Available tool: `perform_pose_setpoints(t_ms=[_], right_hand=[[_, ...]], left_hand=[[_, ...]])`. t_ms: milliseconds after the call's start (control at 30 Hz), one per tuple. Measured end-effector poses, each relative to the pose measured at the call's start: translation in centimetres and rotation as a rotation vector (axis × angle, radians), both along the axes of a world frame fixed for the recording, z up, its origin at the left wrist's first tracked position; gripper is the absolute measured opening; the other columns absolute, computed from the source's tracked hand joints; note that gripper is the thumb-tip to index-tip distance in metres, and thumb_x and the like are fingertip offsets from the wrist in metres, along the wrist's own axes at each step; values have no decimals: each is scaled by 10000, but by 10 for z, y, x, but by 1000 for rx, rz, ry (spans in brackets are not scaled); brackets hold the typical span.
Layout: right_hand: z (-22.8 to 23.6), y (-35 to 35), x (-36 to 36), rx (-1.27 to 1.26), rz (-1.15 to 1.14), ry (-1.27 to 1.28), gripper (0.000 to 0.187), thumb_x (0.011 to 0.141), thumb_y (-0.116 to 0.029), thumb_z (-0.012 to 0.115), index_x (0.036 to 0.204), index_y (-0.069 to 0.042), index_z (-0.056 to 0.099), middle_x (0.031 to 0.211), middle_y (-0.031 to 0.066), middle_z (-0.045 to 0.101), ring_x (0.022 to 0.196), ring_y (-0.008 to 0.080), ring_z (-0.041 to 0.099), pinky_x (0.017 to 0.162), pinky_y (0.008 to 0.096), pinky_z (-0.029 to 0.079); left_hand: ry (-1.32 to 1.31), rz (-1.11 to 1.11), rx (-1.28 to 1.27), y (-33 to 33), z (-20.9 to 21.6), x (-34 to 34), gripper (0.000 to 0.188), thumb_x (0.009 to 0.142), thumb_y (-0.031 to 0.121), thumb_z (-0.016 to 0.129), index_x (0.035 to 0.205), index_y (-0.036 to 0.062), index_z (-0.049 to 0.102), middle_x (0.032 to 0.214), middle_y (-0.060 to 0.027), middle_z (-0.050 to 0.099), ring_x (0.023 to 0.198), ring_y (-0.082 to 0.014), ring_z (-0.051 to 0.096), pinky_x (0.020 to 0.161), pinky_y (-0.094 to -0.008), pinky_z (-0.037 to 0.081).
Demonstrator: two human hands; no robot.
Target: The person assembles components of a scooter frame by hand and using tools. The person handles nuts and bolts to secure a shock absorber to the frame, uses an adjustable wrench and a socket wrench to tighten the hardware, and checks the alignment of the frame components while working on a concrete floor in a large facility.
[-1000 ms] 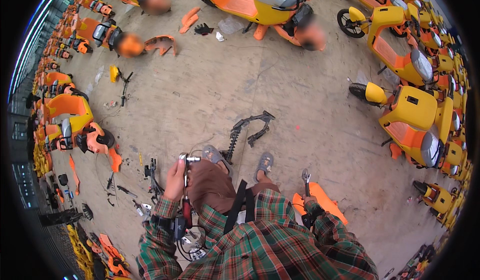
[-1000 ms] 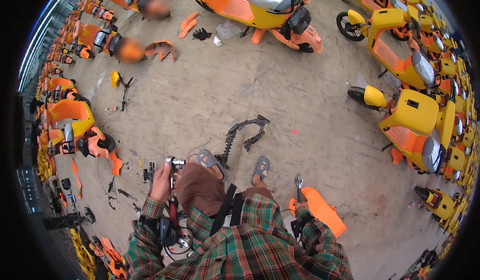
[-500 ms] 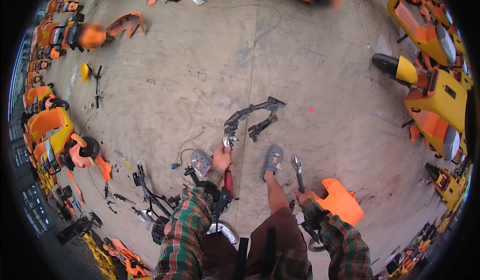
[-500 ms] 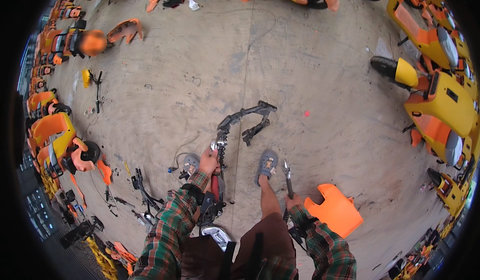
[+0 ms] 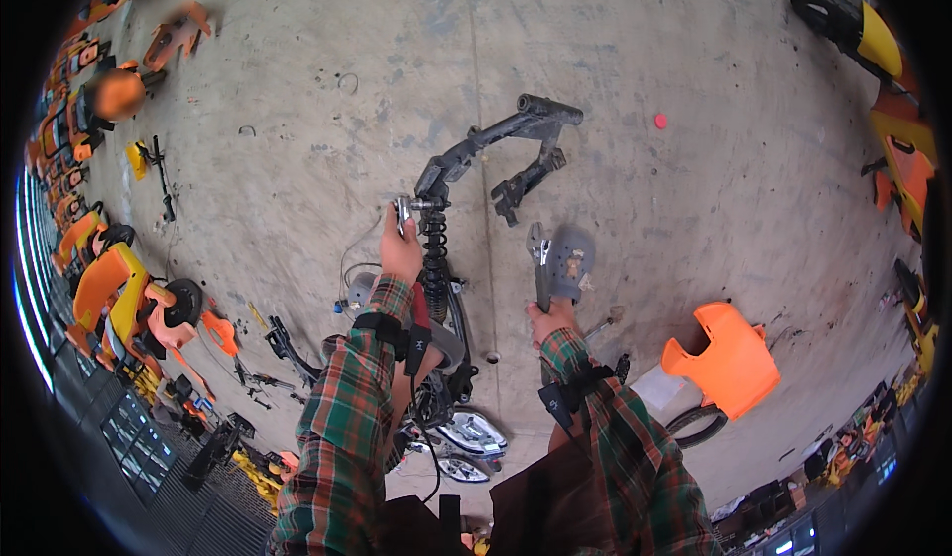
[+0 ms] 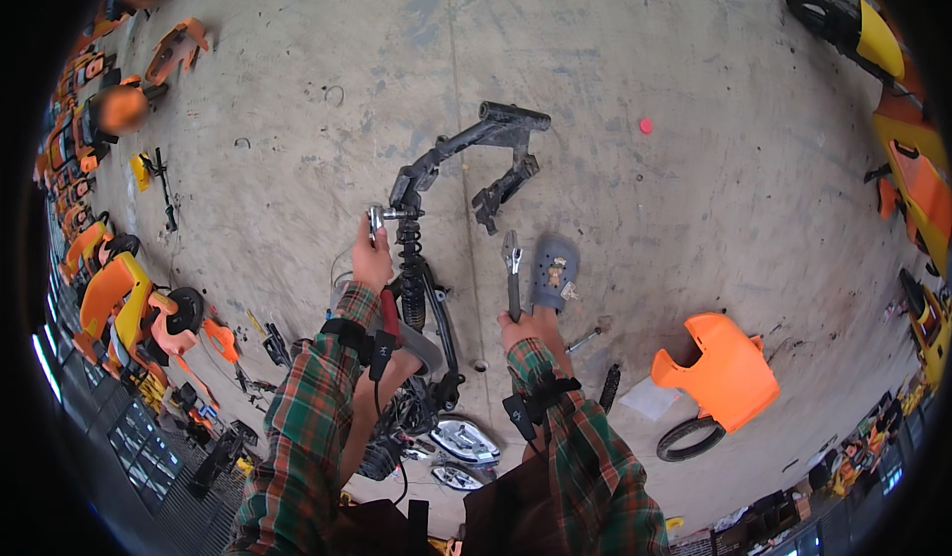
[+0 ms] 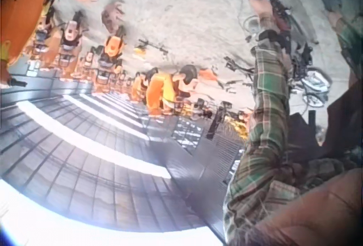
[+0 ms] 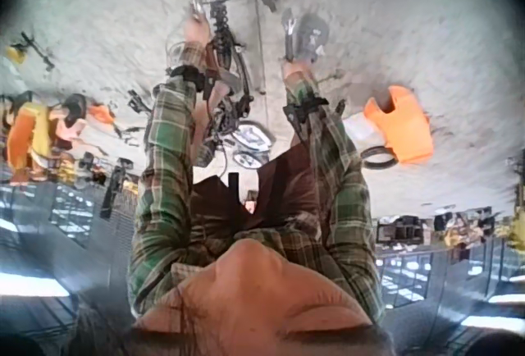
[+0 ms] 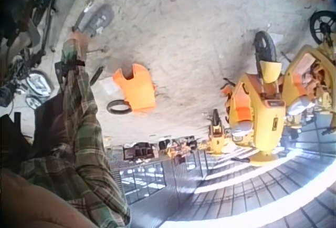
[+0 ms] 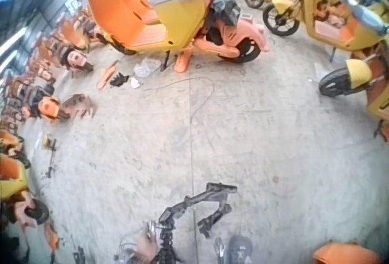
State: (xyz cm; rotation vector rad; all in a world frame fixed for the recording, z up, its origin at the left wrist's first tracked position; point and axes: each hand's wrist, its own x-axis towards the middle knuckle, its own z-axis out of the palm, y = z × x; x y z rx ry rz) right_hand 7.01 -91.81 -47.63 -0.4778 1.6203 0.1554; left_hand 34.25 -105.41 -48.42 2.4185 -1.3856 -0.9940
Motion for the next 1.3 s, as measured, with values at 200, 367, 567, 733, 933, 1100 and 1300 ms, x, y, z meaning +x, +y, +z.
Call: perform_pose_setpoints(t_ms=[200,367,567,733,933,1100,1300], right_hand=[[19,-36,-2,244,-241,-28,461,901,-445,422,1066,-44,576,865,188,622,827,341,598,758,404,456],[-20,-31,28,-139,-262,-116,463,908,-469,411,1059,-44,521,713,112,568,590,235,557,546,366,432],[24,-110,35,114,-109,-367,480,918,-450,401,998,6,528,590,119,540,440,242,548,444,387,460],[32,-150,25,189,46,-399,365,930,-351,434,885,6,496,597,65,466,387,173,492,328,339,416],[40,-208,1,207,334,-347,375,923,-340,433,887,19,536,580,56,477,404,157,501,330,324,422],[36,-243,1,178,582,-502,369,920,-323,461,885,38,527,582,69,514,434,175,523,380,334,447],[30,-268,9,262,763,-501,328,904,-292,489,904,33,532,600,55,508,476,170,535,411,342,454]], left_hand=[[212,192,292,-31,36,-45,503,928,168,455,1372,8,279,628,-122,552,412,-197,525,370,-327,423],[217,215,418,-44,57,-55,570,934,191,429,1417,94,142,622,-135,543,358,-187,502,327,-335,469],[53,15,332,-32,52,-46,563,940,219,387,1418,109,113,699,-220,583,398,-280,558,355,-377,483],[8,-27,485,-46,57,-46,568,937,219,373,1410,77,94,780,-281,604,504,-366,595,489,-452,510],[38,-76,438,-45,46,-52,566,934,200,356,1405,52,80,777,-290,609,487,-362,594,471,-445,502],[-132,-144,349,-33,47,-36,603,922,181,380,1417,60,57,777,-302,604,640,-421,605,591,-503,469],[-101,-68,412,-31,34,-51,628,900,160,417,1410,26,76,753,-289,605,724,-443,592,654,-510,454]])
